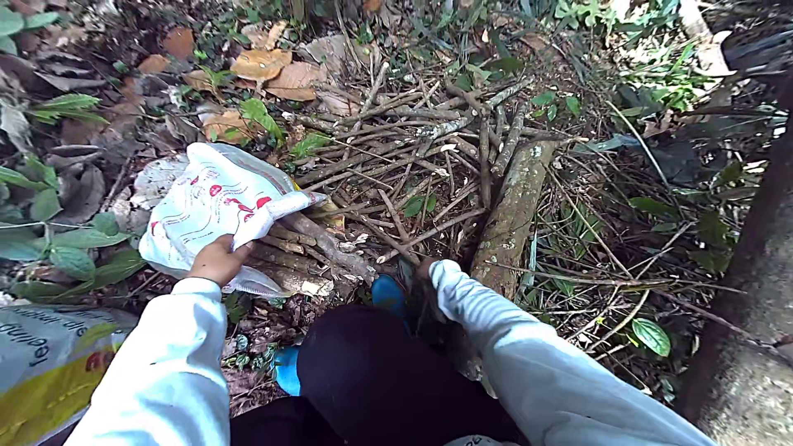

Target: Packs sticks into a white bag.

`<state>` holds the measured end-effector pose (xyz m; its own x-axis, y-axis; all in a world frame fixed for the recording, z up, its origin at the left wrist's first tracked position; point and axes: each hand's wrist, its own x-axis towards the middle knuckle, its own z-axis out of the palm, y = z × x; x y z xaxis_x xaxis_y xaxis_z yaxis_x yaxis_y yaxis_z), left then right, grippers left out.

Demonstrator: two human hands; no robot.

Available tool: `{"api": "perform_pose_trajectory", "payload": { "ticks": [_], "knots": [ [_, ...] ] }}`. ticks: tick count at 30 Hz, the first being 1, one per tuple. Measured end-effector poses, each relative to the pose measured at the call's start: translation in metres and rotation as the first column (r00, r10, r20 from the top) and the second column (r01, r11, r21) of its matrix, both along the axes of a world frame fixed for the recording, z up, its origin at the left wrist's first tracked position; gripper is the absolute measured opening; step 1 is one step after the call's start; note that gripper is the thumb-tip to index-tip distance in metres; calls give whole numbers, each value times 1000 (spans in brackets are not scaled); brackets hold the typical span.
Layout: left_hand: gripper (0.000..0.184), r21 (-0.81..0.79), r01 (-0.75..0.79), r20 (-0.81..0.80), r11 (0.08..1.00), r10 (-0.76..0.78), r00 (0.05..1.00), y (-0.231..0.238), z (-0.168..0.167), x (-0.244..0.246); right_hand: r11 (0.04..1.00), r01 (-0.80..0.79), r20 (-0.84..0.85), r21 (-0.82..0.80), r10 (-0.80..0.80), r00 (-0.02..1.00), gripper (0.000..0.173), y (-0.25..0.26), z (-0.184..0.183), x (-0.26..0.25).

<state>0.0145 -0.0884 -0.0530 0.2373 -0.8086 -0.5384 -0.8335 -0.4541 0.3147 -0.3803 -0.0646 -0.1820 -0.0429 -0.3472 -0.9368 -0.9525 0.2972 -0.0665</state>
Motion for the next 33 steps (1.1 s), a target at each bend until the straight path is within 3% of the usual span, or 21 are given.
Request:
{"api": "perform_pose_trajectory", "payload": {
  "ticks": [5, 9, 16, 20, 22, 25, 28, 31, 33],
  "knots": [
    [41, 8, 21, 6, 1000, -21, 1000, 2, -2, 3, 993, 114, -17, -3, -114, 993, 39, 10, 47, -31],
    [42, -7, 48, 10, 999, -48, 999, 3, -7, 5, 998, 45, -3, 42, -45, 999, 38, 47, 94, -75],
    [44, 4, 126, 49, 992, -126, 991, 5, -13, 3, 988, -99, -12, -120, 98, 995, 35, 100, 221, -112],
    [43, -12, 124, 65, 992, -123, 990, 9, -9, 8, 959, 38, -3, -280, -41, 999, 30, 130, 247, -143],
    [42, -33, 104, 51, 994, -102, 993, 10, -10, 8, 873, 108, -25, -476, -136, 990, 34, 152, 240, -172],
    [42, -15, 115, 70, 993, -114, 991, 4, -9, 4, 648, 413, 223, -640, -357, 907, 43, 172, 228, -185],
    [43, -8, 125, 87, 992, -124, 988, 3, -10, 0, 486, 763, 511, -427, -566, 647, 47, 154, 204, -167],
    [43, 0, 130, 107, 992, -129, 986, 3, -9, 0, 340, 892, 606, -299, -655, 452, 39, 103, 155, -148],
    [44, 8, 142, 108, 990, -142, 984, 4, -9, 2, 154, 963, 745, -222, -610, 270, 36, 63, 113, -137]
  ]
}}
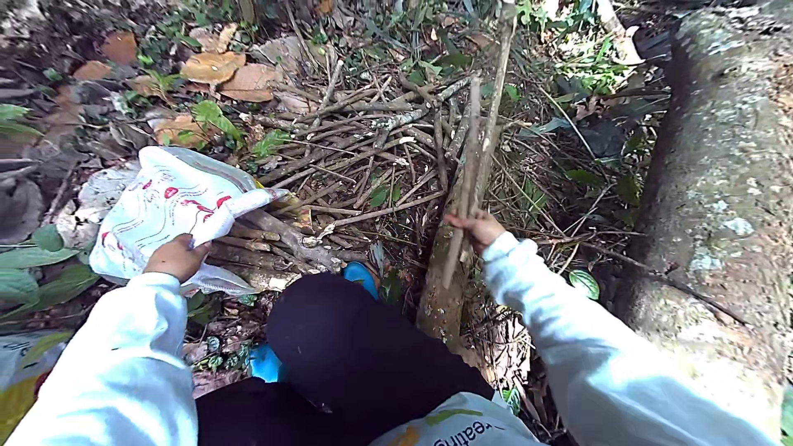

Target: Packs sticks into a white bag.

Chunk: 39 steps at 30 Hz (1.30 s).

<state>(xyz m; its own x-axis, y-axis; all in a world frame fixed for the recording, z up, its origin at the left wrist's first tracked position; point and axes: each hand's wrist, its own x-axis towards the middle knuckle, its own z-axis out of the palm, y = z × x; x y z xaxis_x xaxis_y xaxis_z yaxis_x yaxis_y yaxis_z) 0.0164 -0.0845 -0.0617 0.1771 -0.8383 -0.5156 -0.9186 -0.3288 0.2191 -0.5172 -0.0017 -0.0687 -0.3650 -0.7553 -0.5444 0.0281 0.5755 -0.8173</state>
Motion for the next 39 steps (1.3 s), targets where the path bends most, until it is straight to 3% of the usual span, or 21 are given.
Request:
{"api": "perform_pose_trajectory", "payload": {
  "ticks": [2, 5, 7, 9, 10, 12, 13, 14, 15, 17, 19, 21, 24, 27, 30, 32, 34, 37, 38, 39],
  "knots": [
    [43, 2, 0, -2, 1000, 0, 1000, 1, -1, 0, 965, 219, 274, -143, -174, 946, 29, -43, -31, 22],
    [41, 12, -16, -9, 1000, 17, 1000, -2, -1, 1, 861, 487, 584, -146, -322, 745, 27, -98, -78, 79],
    [40, 8, -49, -45, 999, 50, 998, -3, 0, 0, 810, 584, 551, -54, -464, 694, 26, -127, -123, 116],
    [42, 23, -68, -67, 997, 70, 995, -4, 1, -3, 843, 526, 313, 109, -531, 787, 46, -143, -161, 144],
    [42, 38, -68, -70, 997, 71, 995, -4, 2, -4, 891, 404, 170, 208, -439, 882, 55, -145, -174, 153],
    [43, 60, -73, -84, 996, 78, 993, -6, 2, -5, 927, 64, -30, 369, -57, 998, 50, -146, -196, 165],
    [43, 73, -77, -91, 994, 84, 992, -6, 1, -4, 888, -103, -107, 449, 168, 980, 46, -146, -204, 168],
    [43, 84, -80, -97, 993, 88, 991, -6, 1, -4, 849, -163, -140, 502, 266, 954, 45, -146, -206, 173],
    [43, 96, -80, -103, 992, 90, 991, -7, 0, -4, 855, -132, -141, 502, 231, 963, 44, -146, -208, 177],
    [41, 100, -88, -115, 991, 99, 988, -8, -1, -4, 911, 109, 8, 397, -122, 992, 48, -148, -213, 181],
    [41, 93, -108, -125, 990, 120, 985, -7, -2, -4, 881, 343, 236, 325, -427, 873, 50, -158, -232, 175],
    [41, 91, -109, -129, 990, 120, 984, -7, -1, -5, 868, 394, 354, 303, -487, 798, 42, -158, -243, 167],
    [42, 83, -92, -107, 992, 101, 989, -8, -4, -4, 857, 424, 521, 294, -515, 681, 37, -151, -230, 153],
    [43, 84, -82, -84, 993, 89, 993, -8, -4, -8, 759, 596, 610, 261, -609, 508, 40, -146, -202, 142],
    [44, 78, -69, -73, 995, 75, 995, -7, 0, -11, 745, 635, 537, 207, -629, 563, 32, -158, -187, 133],
    [45, 82, -61, -65, 995, 66, 996, -7, 5, -12, 770, 599, 493, 221, -618, 612, 41, -163, -158, 131],
    [45, 85, -51, -46, 995, 56, 997, -8, 5, -13, 832, 511, 453, 216, -549, 702, 28, -157, -132, 128],
    [45, 58, -98, -34, 993, 101, 994, -10, 4, -16, 977, 134, 390, 163, -189, 901, 15, -106, -85, 121],
    [46, 26, -128, -55, 991, 129, 990, -10, 2, -17, 988, -7, 291, 153, -39, 956, 23, -83, -66, 117],
    [45, -14, -166, -88, 986, 164, 983, -9, 0, -16, 968, -192, 160, 162, 166, 973, 43, -60, -53, 108]
  ]
}}
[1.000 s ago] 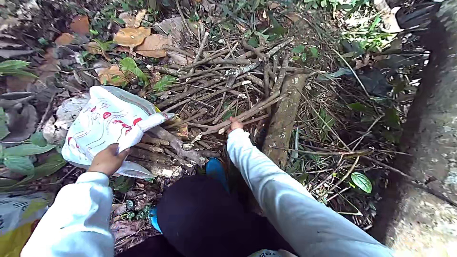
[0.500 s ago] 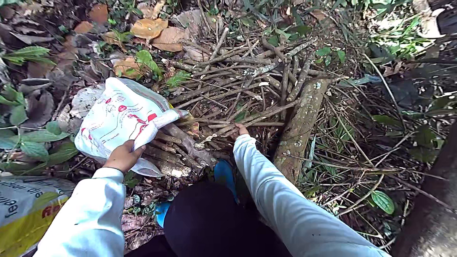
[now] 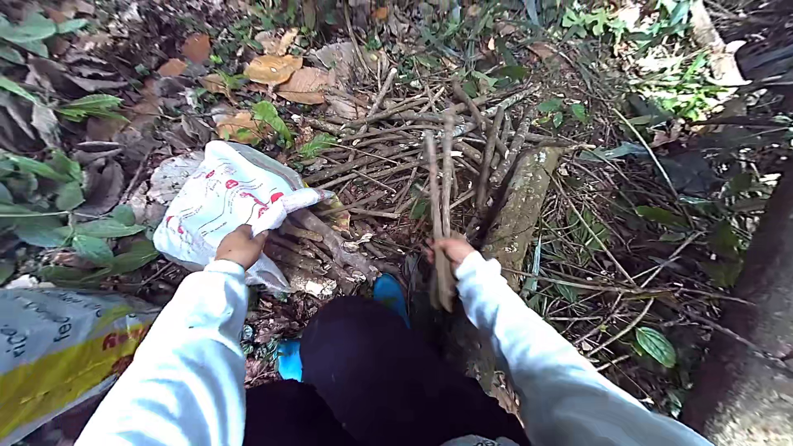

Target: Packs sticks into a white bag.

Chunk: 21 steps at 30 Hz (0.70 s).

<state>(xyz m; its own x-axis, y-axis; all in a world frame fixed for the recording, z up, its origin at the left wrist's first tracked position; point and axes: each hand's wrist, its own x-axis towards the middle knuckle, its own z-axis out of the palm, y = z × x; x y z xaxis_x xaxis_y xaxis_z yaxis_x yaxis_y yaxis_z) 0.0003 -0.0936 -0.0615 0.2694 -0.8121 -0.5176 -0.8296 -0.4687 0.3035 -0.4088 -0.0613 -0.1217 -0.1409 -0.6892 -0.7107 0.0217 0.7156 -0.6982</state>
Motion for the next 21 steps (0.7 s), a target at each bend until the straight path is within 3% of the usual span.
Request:
{"api": "perform_pose_trajectory", "payload": {
  "ticks": [2, 4, 6, 9, 14, 18, 21],
  "knots": [
    [44, -76, -63, -59, 995, 59, 997, 2, -1, 3, 923, -384, -209, 14, 378, 902, 85, 40, 16, -23],
    [43, -148, -119, -115, 982, 102, 988, 2, 1, 7, 772, -635, -277, 26, 616, 737, 95, 73, 28, -43],
    [40, -202, -166, -154, 965, 136, 979, 3, 4, 6, 634, -771, -265, 63, 755, 600, 93, 99, 40, -55],
    [37, -245, -183, -184, 952, 140, 973, 0, 1, 5, 548, -831, -280, 98, 816, 505, 90, 121, 44, -56],
    [37, -215, -130, -182, 968, 91, 979, -1, 1, 3, 398, -860, -550, 320, 817, 173, 81, 86, 66, -6],
    [37, -188, -100, -171, 977, 68, 983, -3, 0, 5, 343, -885, -608, 316, 789, 88, 78, 43, 41, 39],
    [37, -176, -86, -162, 981, 57, 985, -5, -5, 4, 345, -878, -606, 331, 791, 83, 80, 15, 13, 78]
  ]
}}
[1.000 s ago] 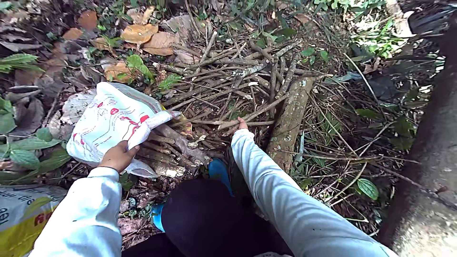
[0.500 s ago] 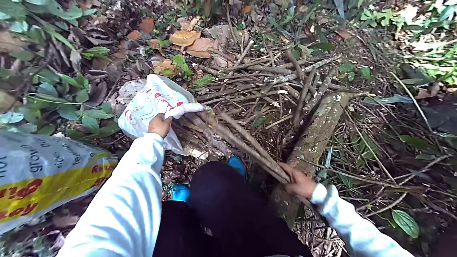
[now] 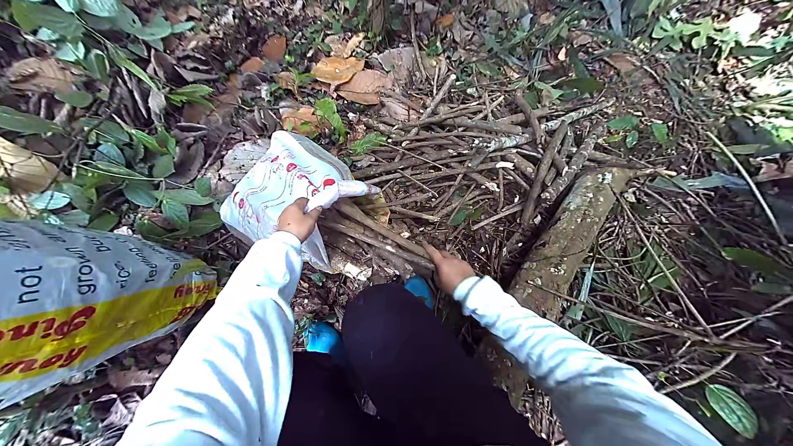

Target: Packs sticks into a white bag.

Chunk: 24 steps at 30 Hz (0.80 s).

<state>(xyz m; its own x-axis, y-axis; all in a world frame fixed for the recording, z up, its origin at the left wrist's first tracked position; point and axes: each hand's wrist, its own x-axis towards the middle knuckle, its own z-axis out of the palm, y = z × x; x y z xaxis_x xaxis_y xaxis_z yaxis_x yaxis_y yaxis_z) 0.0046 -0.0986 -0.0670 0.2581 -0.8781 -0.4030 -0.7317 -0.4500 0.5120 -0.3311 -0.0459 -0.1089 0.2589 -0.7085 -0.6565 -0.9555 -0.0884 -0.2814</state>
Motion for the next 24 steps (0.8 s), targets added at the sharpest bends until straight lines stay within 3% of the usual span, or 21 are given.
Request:
{"api": "perform_pose_trajectory", "payload": {
  "ticks": [6, 10, 13, 15, 18, 20, 22, 24],
  "knots": [
    [36, -18, 44, 36, 999, -44, 998, -2, 7, -18, 1000, -15, 45, -9, 16, 999, 75, -44, 10, 79],
    [36, -23, 73, 59, 997, -72, 996, -4, 8, -34, 992, 94, 210, -84, -74, 975, 76, -77, 4, 151],
    [37, -15, 89, 86, 996, -88, 992, -4, 7, -34, 977, 211, 237, -19, -200, 951, 64, -106, 0, 206],
    [38, 7, 109, 100, 994, -110, 989, -6, 7, -27, 982, 191, 264, -4, -183, 947, 63, -120, -12, 221],
    [40, 20, 61, 77, 998, -62, 995, -2, 5, -10, 994, -110, 300, -13, 109, 948, 69, -128, -24, 204],
    [38, -29, -40, 40, 999, 41, 998, 4, 3, 9, 976, -204, 453, -80, 218, 865, 67, -129, -23, 159],
    [36, -94, -142, -8, 985, 142, 990, 8, -2, 31, 997, -35, 704, -73, 76, 706, 50, -128, -17, 90],
    [36, -170, -249, -79, 953, 239, 968, 9, -6, 43, 958, 284, 776, 35, -205, 596, 37, -126, -26, 17]
  ]
}}
